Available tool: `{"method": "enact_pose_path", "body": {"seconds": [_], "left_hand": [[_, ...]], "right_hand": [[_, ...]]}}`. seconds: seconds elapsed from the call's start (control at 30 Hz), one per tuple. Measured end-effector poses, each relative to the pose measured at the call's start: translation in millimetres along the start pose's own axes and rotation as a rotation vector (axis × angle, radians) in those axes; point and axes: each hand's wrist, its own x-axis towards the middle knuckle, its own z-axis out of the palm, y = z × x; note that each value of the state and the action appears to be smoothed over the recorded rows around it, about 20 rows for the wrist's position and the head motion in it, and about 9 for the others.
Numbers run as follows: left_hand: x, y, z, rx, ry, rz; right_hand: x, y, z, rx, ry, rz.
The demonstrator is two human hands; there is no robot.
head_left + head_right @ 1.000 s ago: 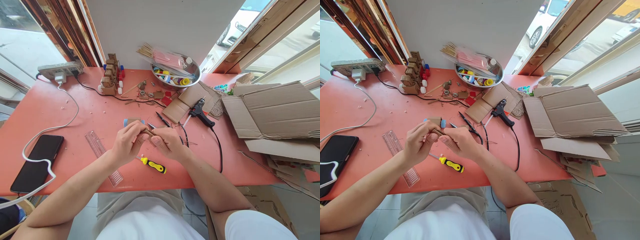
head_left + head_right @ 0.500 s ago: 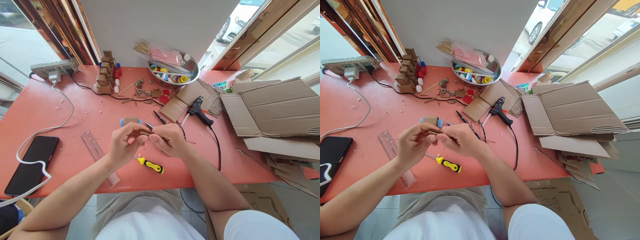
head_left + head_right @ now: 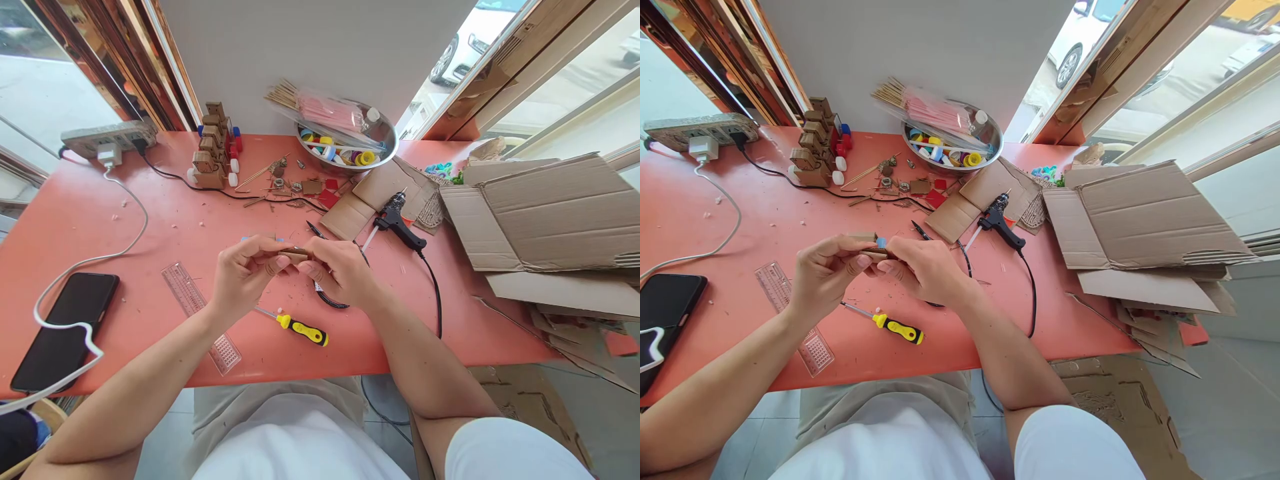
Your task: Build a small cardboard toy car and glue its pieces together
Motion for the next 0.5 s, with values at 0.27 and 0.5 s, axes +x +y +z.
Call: {"method": "enact_pose_path", "body": {"seconds": [0.27, 0.5], "left_hand": [[3.6, 2.0, -1.0, -0.046, -0.061, -0.095], [6.0, 4.8, -3.4, -0.070, -0.067, -0.203]], "right_hand": [[-1.2, 3.8, -1.8, -0.119, 0.017, -0.029], [-1.4, 5.3, -1.3, -0.003, -0.052, 0.006]]}}
